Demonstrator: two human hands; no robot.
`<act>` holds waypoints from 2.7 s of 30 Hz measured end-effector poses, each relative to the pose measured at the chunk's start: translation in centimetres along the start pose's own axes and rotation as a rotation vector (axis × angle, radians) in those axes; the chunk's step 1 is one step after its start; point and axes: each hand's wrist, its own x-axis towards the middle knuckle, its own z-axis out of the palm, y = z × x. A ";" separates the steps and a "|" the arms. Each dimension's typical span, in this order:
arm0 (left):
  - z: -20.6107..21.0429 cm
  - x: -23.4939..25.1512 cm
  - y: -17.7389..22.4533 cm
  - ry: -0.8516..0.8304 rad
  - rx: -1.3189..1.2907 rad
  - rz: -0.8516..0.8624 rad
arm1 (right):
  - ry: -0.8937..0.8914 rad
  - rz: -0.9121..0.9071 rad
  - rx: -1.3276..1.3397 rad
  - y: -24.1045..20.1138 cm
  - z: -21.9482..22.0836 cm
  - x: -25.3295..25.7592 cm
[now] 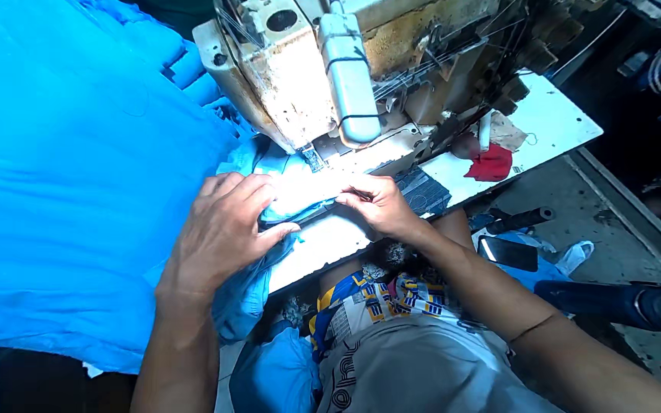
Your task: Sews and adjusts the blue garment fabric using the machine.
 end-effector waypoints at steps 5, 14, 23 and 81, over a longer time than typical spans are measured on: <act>-1.7 -1.1 2.9 0.104 -0.150 0.126 | -0.141 -0.080 -0.131 -0.6 -1.0 0.2; 4.3 -0.6 7.1 0.320 -0.434 0.165 | -0.318 -0.284 -0.142 -1.8 -2.2 -2.8; 6.9 -0.7 3.8 0.292 0.102 0.057 | -0.228 -0.121 -0.074 -1.2 -2.4 -4.1; 5.2 -0.7 3.6 0.170 0.055 -0.028 | -0.102 -0.100 -0.080 -1.1 -1.9 -2.9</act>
